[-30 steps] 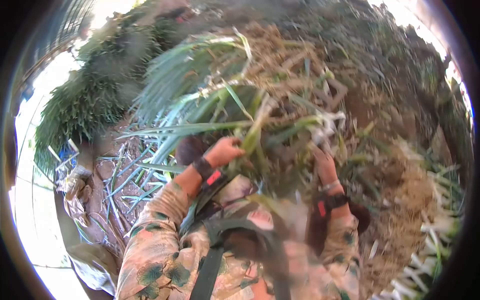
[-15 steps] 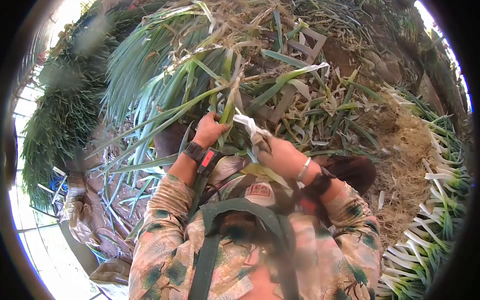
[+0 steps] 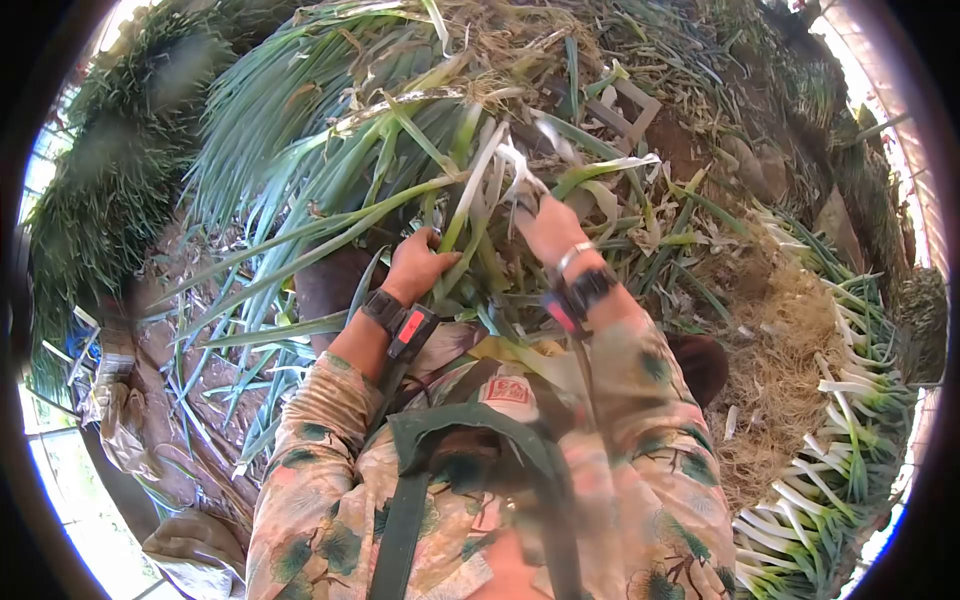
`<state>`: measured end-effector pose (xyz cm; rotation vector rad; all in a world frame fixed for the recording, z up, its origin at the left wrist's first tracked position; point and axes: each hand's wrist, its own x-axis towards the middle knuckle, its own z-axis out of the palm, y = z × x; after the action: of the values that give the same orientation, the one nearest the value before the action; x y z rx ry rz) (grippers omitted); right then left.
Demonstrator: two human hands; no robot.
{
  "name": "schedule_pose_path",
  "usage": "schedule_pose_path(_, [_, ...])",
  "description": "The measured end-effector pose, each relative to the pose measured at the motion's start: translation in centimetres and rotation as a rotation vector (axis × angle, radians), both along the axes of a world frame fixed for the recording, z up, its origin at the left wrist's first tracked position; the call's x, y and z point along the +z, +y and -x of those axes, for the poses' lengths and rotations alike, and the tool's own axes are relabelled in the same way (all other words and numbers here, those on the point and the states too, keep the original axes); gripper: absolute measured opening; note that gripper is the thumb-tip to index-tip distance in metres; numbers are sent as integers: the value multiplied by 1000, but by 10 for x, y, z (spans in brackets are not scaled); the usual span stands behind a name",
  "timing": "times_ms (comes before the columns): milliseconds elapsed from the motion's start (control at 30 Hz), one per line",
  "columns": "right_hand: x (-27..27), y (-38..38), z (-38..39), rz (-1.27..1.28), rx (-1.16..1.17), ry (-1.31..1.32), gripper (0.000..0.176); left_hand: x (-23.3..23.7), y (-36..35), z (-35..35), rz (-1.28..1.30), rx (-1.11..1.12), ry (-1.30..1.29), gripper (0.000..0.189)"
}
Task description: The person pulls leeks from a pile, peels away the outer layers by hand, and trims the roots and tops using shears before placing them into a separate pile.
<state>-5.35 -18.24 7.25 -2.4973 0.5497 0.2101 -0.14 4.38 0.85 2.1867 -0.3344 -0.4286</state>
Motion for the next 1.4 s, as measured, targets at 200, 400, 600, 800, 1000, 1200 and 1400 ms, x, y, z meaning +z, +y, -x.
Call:
schedule_pose_path(200, [6, 13, 44, -36, 119, 12, 48, 1, 1, -3, 26, -35, 68, 44])
schedule_pose_path(400, [-6, 0, 32, -33, -9, -57, 48, 19, 4, 4, -58, -148, -60, 40])
schedule_pose_path(600, [-28, -20, 74, -36, -139, 12, 52, 85, -3, -22, -363, -106, -522, 20])
schedule_pose_path(800, [-39, -23, 80, -82, -197, -21, 55, 58, -10, -74, -768, -379, -556, 21])
schedule_pose_path(1000, [-18, -16, 94, -374, -75, -14, 54, 48, -3, -82, -663, -543, -241, 25])
schedule_pose_path(1200, [42, 1, 122, -403, 45, -135, 45, 131, 35, -29, 11, -149, 173, 23])
schedule_pose_path(1400, [43, 12, 128, -384, 56, -92, 41, 93, 31, -3, 193, -5, 250, 20])
